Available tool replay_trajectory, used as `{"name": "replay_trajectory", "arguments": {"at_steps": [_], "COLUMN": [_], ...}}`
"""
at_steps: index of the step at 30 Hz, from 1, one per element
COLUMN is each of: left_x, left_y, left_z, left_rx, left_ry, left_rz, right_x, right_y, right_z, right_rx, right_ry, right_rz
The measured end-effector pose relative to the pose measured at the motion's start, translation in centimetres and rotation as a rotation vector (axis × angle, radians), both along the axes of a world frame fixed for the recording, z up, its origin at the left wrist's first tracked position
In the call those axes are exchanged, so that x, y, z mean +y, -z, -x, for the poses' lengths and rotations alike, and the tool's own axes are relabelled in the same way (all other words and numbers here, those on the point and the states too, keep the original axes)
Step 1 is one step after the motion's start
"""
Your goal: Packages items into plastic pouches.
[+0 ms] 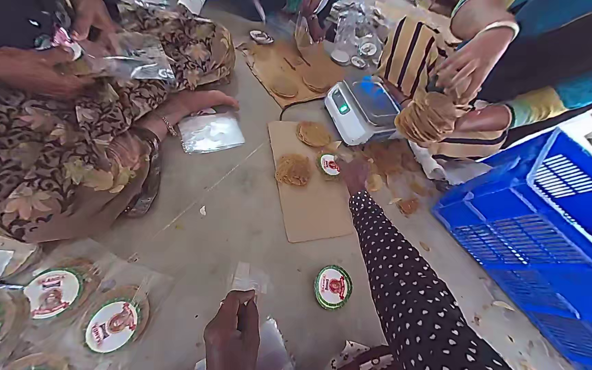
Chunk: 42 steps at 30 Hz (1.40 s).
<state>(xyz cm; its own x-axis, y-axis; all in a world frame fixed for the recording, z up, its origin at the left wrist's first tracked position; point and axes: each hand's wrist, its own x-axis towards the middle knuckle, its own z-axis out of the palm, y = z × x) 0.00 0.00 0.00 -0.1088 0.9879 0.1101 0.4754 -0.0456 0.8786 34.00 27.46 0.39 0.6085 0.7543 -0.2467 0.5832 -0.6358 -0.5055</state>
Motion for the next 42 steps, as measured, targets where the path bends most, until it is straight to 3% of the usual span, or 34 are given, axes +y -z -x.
{"name": "replay_trajectory", "arguments": {"at_steps": [2,7,9,11,13,20,22,25,28,37,42], "left_x": [0.1,0.1,0.1,0.1,0.2,0.2,0.1,0.0,-0.3,-0.2,0.3], "left_y": [0.2,0.4,0.5,0.6,0.6,0.9,1.0,1.0,0.8,0.0,-0.6], "left_z": [-0.1,-0.2,-0.1,-0.2,-0.3,0.0,0.1,0.2,0.2,0.5,1.1], "left_rx": [-0.001,-0.006,-0.019,-0.025,-0.028,-0.008,-0.005,-0.019,-0.019,-0.041,-0.08], "left_ry": [0.008,0.019,0.02,0.031,0.033,-0.002,-0.007,-0.006,0.007,-0.024,-0.054], "left_rz": [0.017,0.033,0.021,-0.005,-0.017,-0.015,-0.013,-0.019,-0.023,0.03,0.074], "right_x": [1.8,5.3,5.7,4.4,2.5,-1.0,-2.0,-4.9,-7.2,-11.2,-13.8], "right_y": [4.6,6.4,5.5,0.9,-1.8,-2.8,-2.5,-3.9,-2.0,0.9,1.3], "right_z": [-2.1,-5.6,-5.3,-2.6,-0.3,0.3,0.5,4.0,5.7,5.8,6.6], "right_rx": [-0.136,-0.2,-0.182,-0.169,-0.188,-0.068,-0.169,-0.357,-0.387,-0.133,-0.088], "right_ry": [-0.078,-0.386,-0.452,-0.461,-0.414,-0.362,-0.421,-0.567,-0.647,-0.266,-0.194], "right_rz": [-0.137,-0.077,0.0,0.239,0.271,-0.024,-0.119,-0.039,0.099,-0.12,-0.273]}}
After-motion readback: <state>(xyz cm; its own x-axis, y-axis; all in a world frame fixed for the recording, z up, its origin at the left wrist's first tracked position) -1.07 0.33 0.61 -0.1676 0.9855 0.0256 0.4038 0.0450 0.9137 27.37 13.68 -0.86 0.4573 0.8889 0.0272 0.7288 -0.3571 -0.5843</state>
